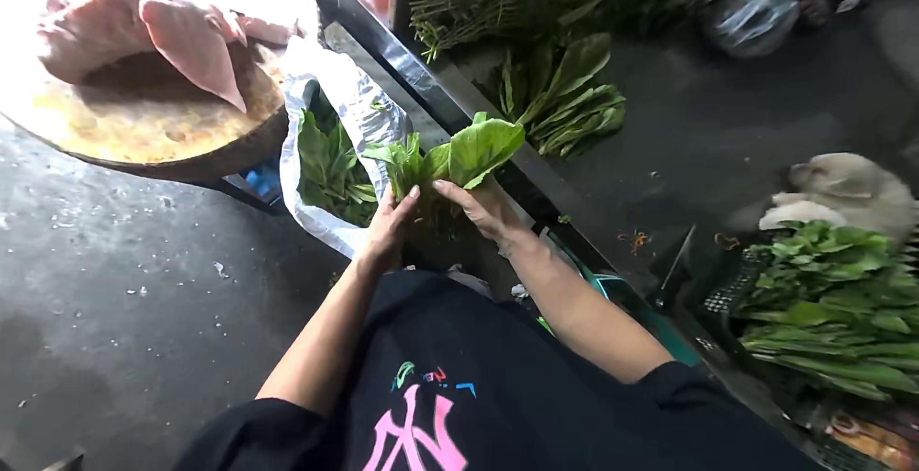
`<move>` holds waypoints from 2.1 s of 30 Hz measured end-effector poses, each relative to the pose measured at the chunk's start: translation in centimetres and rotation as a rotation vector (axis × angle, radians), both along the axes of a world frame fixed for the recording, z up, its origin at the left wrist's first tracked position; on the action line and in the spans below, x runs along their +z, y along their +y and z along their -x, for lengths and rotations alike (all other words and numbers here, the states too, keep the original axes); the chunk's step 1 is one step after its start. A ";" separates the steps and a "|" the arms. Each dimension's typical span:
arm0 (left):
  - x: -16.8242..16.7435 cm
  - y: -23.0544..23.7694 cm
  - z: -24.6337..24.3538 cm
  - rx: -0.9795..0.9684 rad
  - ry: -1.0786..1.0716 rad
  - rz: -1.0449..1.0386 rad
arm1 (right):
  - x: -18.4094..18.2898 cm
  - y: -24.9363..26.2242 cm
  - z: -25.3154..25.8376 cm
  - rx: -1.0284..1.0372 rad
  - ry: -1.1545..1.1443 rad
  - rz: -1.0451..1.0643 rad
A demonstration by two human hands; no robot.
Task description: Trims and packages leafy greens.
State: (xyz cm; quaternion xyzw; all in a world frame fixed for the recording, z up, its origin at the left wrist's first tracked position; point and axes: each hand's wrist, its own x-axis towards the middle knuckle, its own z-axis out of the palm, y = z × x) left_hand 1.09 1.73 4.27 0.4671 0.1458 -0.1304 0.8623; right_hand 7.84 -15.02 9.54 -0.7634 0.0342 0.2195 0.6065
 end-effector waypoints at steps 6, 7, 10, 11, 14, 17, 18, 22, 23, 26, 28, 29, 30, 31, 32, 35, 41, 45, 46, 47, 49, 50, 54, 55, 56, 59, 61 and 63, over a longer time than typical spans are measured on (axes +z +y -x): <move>-0.4 0.5 -0.9 0.099 0.161 0.148 | -0.4 -0.3 1.3 -0.033 -0.097 -0.056; -0.6 0.5 -1.1 0.104 0.165 0.184 | -0.4 -0.5 1.4 -0.022 -0.124 -0.068; -1.0 0.7 -1.8 0.075 0.111 0.216 | -0.4 -1.0 1.5 0.004 -0.220 -0.090; -1.0 0.7 -2.0 0.084 0.102 0.210 | -0.4 -1.2 1.6 0.008 -0.239 -0.093; -1.1 0.9 -2.8 0.125 0.093 0.193 | -0.7 -1.9 2.0 0.015 -0.308 -0.090; -1.3 1.3 -3.9 0.193 0.095 0.247 | -0.9 -2.4 2.3 -0.006 -0.346 -0.086; -1.3 1.4 -4.2 0.210 0.100 0.267 | -1.0 -2.5 2.5 -0.026 -0.338 -0.088; -1.0 2.3 -4.6 0.252 0.146 0.338 | -1.5 -2.4 2.4 -0.077 -0.285 -0.107; -0.9 2.6 -4.5 0.255 0.146 0.333 | -1.4 -2.2 2.3 -0.068 -0.275 -0.108; -1.2 4.1 -4.0 0.274 0.121 0.255 | -1.5 -1.4 1.5 0.020 -0.294 -0.113; -1.8 5.7 -3.5 0.308 0.096 0.202 | -1.7 -0.9 0.8 0.109 -0.289 -0.137; -2.1 6.5 -3.2 0.329 0.092 0.162 | -1.8 -0.7 0.7 0.128 -0.281 -0.124; -2.4 7.3 -3.0 0.352 0.111 0.119 | -1.8 -0.5 0.7 0.137 -0.263 -0.099; -2.7 8.0 -2.8 0.373 0.151 0.058 | -1.9 -0.5 0.8 0.153 -0.240 -0.068; -3.1 8.7 -2.7 0.388 0.211 -0.013 | -2.0 -0.4 0.9 0.158 -0.220 -0.064; -5.2 9.8 -2.4 0.421 0.412 -0.219 | -2.9 -0.1 1.2 0.167 -0.153 -0.060; -5.2 8.5 -2.0 0.517 0.332 -0.363 | -3.7 2.7 1.1 0.253 -0.066 -0.091; -4.0 6.6 -1.8 0.497 0.214 -0.392 | -3.9 7.4 -1.4 0.246 -0.037 -0.023; -3.1 6.0 -1.5 0.467 0.185 -0.380 | -3.7 8.5 -2.2 0.225 0.021 0.005; -2.1 5.6 -1.1 0.441 0.164 -0.380 | -3.6 9.5 -2.9 0.189 0.068 0.016; -1.3 5.1 -0.7 0.442 0.116 -0.354 | -3.8 10.7 -3.7 0.124 0.104 0.027; -1.3 5.2 -0.6 0.451 0.095 -0.337 | -3.9 11.0 -3.7 0.097 0.107 0.027; -1.3 7.0 0.5 0.614 0.108 -0.243 | -4.7 10.9 -3.0 0.044 0.108 -0.078; -0.9 7.8 0.7 0.690 0.143 -0.226 | -4.5 10.8 -2.6 0.044 0.130 -0.135; -0.4 9.0 1.0 0.767 0.178 -0.208 | -4.2 11.0 -2.2 0.033 0.165 -0.190; 1.2 12.7 2.0 0.923 0.248 -0.218 | -4.0 12.6 -2.2 -0.057 0.232 -0.246; 2.2 14.8 2.8 0.937 0.253 -0.295 | -3.7 13.9 -3.2 -0.077 0.223 -0.199; 3.1 16.5 3.7 0.891 0.217 -0.349 | -3.6 14.8 -4.3 -0.013 0.196 -0.135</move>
